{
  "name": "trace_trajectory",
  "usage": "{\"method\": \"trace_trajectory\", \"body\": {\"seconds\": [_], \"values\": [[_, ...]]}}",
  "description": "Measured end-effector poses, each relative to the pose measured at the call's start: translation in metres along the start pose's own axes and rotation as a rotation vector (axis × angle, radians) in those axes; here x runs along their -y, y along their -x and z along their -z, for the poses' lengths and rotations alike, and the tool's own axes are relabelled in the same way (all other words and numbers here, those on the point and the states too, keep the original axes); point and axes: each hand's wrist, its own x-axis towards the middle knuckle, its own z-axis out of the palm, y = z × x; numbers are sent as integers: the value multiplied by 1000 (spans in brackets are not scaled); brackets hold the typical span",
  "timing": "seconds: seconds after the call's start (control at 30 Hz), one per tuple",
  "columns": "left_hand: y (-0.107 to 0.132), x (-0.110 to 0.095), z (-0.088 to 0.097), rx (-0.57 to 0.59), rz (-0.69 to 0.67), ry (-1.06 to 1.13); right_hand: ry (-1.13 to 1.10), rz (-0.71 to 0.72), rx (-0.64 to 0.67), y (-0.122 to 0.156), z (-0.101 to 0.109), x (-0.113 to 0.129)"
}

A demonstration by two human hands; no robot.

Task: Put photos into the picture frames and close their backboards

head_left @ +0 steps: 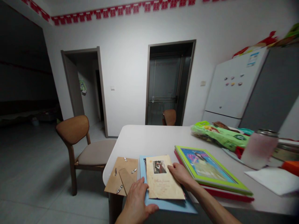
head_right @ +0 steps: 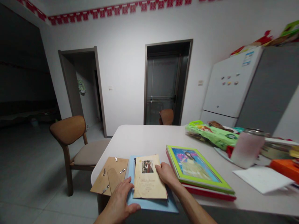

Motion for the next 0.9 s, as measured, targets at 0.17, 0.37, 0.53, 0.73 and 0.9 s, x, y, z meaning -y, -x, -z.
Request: {"method": "trace_trajectory", "body": {"seconds": [0.17,0.37,0.53,0.73,0.9], "values": [[-2,-1,5,25,29,11,27,6,23,-2,3,-1],[-3,-1,3,32,1,-5,128,23,-6,-7,-7,1],[-2,2,3,35,-11,-24,235,66,30,-7,-7,1],[-2,-4,12,93,-29,-25,354,68,50,3,-2,6],[0,-14,19,204,-95,-13,400,108,17,16,-4,13]]}}
